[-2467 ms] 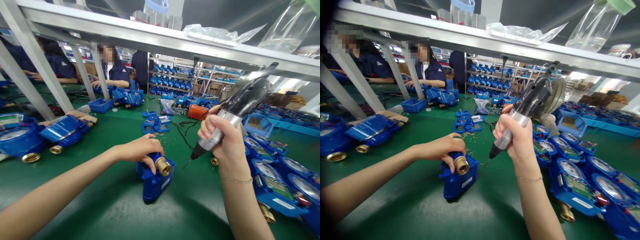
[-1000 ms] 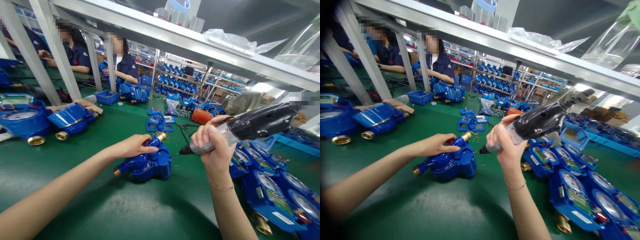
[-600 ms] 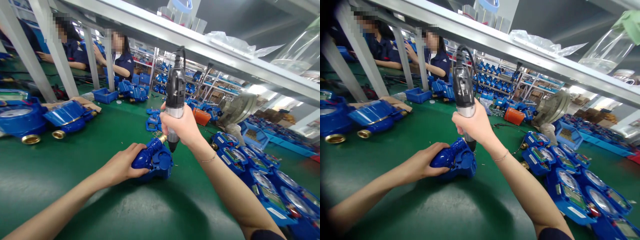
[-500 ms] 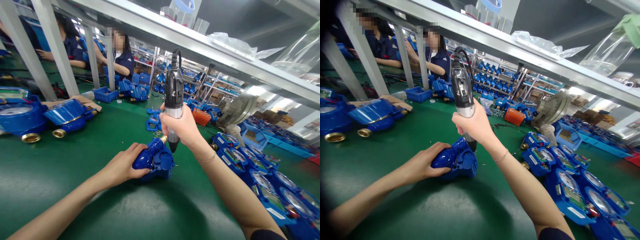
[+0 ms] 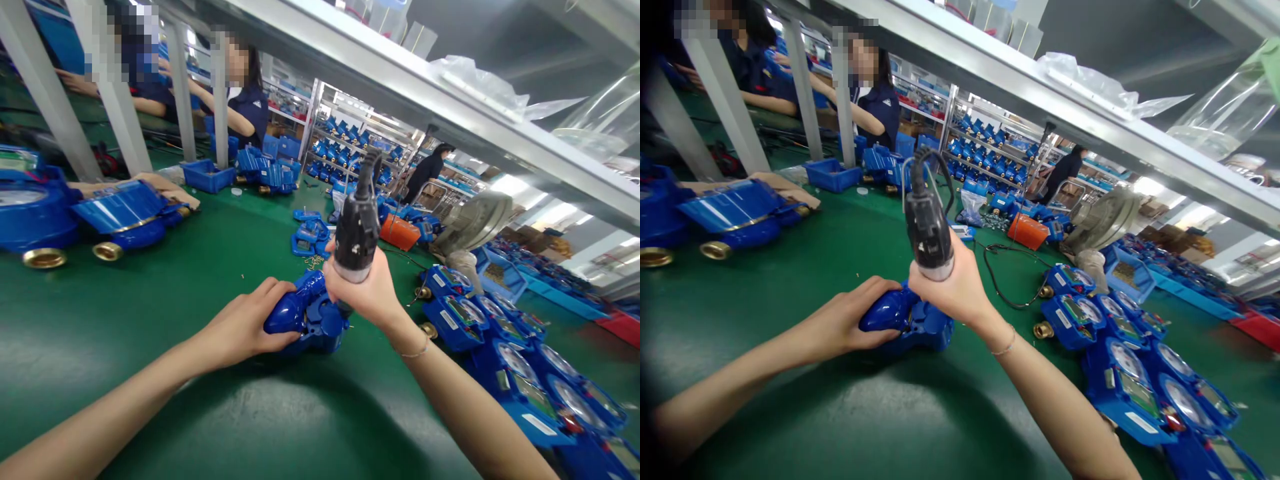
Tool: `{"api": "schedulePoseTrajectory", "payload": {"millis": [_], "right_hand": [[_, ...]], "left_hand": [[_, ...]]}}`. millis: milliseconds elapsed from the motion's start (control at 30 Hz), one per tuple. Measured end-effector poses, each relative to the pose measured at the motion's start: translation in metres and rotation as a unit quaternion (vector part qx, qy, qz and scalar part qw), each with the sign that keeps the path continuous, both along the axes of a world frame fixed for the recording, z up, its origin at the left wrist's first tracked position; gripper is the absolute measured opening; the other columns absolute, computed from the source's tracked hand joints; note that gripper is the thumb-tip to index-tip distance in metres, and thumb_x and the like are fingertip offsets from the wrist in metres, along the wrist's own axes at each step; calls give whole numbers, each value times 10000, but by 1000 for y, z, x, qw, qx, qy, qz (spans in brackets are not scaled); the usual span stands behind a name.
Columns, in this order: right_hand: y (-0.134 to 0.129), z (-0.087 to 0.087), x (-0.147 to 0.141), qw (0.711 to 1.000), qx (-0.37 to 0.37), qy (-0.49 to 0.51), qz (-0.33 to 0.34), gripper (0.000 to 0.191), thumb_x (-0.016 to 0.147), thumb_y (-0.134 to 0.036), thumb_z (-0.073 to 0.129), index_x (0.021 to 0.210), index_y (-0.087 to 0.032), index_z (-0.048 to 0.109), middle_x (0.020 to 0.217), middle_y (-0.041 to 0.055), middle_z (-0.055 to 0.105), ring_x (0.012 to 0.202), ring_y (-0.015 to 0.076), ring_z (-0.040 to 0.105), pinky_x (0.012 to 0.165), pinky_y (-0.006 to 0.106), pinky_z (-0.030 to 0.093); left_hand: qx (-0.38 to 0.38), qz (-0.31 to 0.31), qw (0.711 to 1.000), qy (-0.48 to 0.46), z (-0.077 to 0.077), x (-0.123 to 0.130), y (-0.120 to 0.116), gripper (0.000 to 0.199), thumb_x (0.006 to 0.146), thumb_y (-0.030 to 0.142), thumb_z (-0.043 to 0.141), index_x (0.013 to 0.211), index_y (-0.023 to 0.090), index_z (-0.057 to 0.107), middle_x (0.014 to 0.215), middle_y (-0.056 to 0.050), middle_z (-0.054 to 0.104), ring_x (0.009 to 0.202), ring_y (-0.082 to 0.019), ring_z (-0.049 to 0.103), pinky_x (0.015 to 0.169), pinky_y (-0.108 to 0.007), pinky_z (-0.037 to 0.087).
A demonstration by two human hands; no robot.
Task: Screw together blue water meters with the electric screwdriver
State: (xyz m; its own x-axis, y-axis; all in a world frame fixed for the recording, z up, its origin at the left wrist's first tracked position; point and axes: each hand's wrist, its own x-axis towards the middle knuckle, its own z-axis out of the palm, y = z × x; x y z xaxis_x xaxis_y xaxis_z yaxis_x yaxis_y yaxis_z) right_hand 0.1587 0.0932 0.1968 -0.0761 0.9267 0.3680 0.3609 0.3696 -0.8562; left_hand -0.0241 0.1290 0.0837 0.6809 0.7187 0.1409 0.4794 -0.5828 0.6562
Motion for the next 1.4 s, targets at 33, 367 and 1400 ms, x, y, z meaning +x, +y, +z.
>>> {"api": "schedulePoseTrajectory", "payload": {"millis": [33,367,1400], "right_hand": [[-3,-4,1,1000,1,-7,-2,234,714,-185,660,900,-207,520,531,-83,536,431,99,496,473,263,432],[-10,-23,2,974,152,-70,-153,216,694,-191,685,844,-217,532,638,-51,526,536,115,492,526,263,441],[-14,-17,12,999,31,-6,-32,221,717,-248,700,784,-222,491,569,-56,505,486,117,491,488,289,423]], "left_hand": [[0,0,1000,1,0,0,0,565,827,560,593,1290,301,399,1208,-28,518,943,-253,646,838,-399,488],[15,6,1000,13,-2,2,-1,567,812,555,608,1270,282,413,1200,-32,517,959,-258,646,848,-402,491],[50,5,998,33,0,3,-9,582,808,575,593,1271,278,403,1188,-48,495,907,-267,653,782,-414,516]]}}
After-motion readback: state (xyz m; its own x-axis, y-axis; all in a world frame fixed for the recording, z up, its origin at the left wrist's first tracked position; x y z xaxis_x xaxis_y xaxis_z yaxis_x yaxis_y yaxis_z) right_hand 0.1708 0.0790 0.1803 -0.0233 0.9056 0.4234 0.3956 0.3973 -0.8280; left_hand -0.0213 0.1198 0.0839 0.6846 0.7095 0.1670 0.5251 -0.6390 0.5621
